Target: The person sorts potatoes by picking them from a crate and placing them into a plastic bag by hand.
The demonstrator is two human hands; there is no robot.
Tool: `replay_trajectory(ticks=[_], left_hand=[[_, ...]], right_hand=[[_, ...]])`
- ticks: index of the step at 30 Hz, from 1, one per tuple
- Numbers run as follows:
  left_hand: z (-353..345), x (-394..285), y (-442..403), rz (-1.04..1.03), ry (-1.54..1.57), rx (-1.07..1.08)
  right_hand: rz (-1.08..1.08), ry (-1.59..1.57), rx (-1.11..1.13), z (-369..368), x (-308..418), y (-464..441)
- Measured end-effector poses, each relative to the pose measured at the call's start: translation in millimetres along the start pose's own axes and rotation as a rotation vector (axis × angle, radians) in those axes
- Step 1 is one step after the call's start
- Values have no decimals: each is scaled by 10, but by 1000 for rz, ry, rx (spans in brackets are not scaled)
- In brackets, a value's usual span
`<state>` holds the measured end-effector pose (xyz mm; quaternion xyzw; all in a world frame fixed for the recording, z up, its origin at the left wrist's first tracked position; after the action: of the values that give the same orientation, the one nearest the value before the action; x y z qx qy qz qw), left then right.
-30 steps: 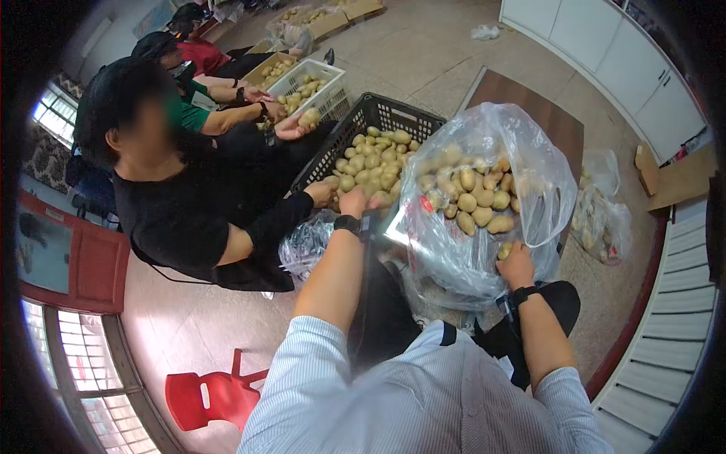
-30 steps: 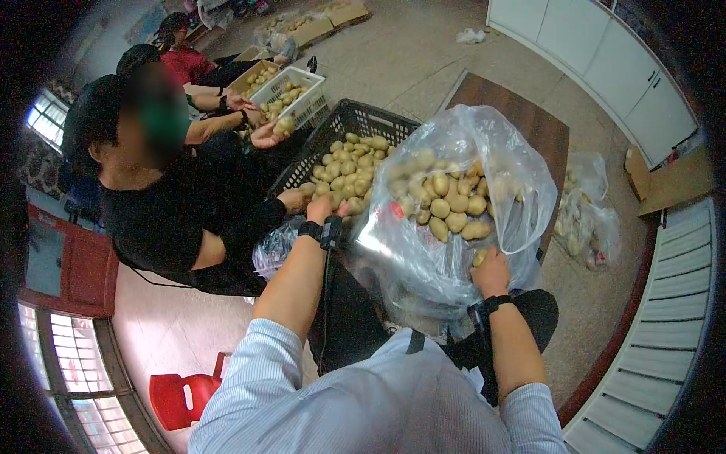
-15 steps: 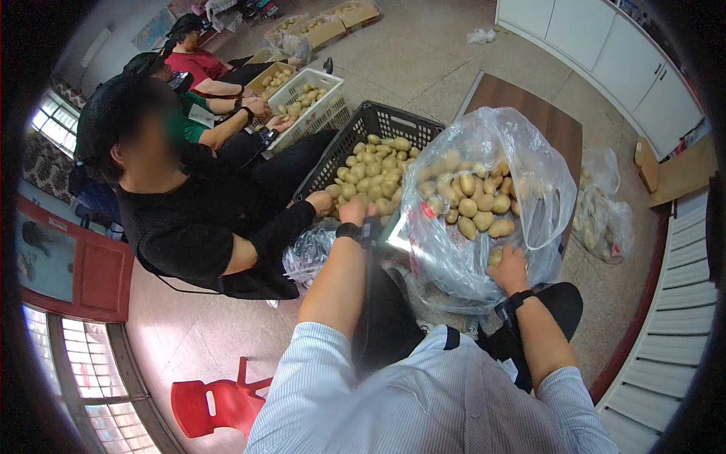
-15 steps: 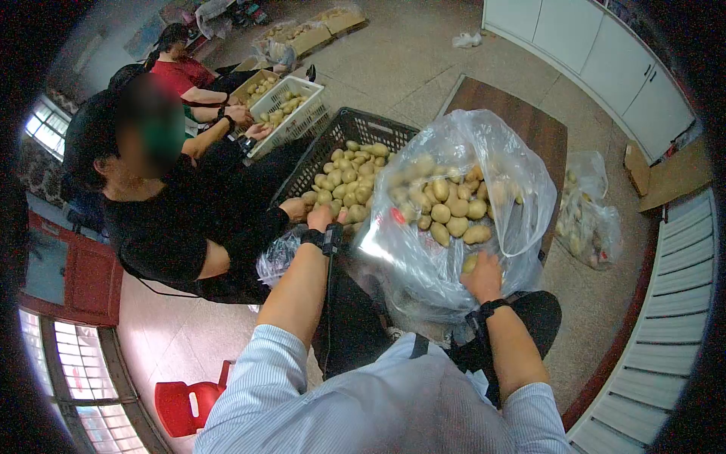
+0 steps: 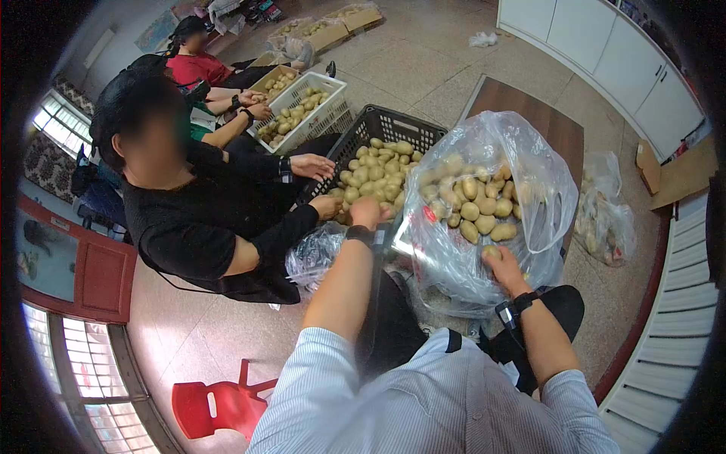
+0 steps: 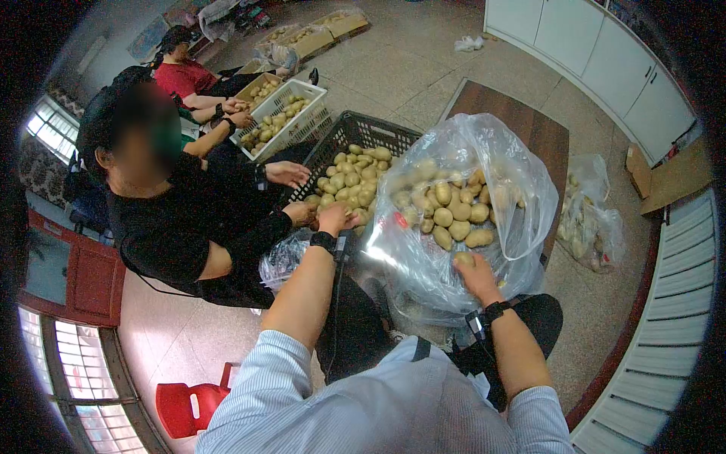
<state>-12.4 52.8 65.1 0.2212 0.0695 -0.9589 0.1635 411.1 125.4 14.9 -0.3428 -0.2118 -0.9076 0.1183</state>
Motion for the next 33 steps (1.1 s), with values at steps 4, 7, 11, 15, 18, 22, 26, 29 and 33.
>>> replay_trajectory(ticks=[4,7,11,15,18,22,26,29,33], left_hand=[[3,-317,172,558,1279,23],[-461,-342,108,656,1687,108],[-230,-847,232,651,1629,223],[-243,-1163,328,638,1507,403],[-343,-1332,376,617,1449,520],[-392,-1580,488,566,1391,681],[-159,-1959,692,548,1281,846],[-308,-1975,666,447,1273,919],[-254,-1992,620,374,1225,887]], right_hand=[[-160,-250,198,105,547,352],[-150,-382,244,67,691,393],[-81,-446,326,-5,838,409],[-6,-538,416,-12,1138,482],[34,-514,461,-22,1352,518],[63,-497,464,-88,1482,511],[134,-547,521,-220,1608,471],[246,-414,456,-222,1639,441],[228,-396,396,-153,1613,467]])
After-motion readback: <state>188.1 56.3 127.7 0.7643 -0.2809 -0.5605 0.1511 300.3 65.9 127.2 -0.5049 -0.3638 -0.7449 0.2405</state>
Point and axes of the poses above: each hand's wrist, its own y-axis away from the middle knuckle, its own z-axis out of the back of the hand, x = y × z, the point moved 10 cm from there along -y, towards the middle knuckle, and after that the axes turned 12 degrees about y, right-handed, at the moved point
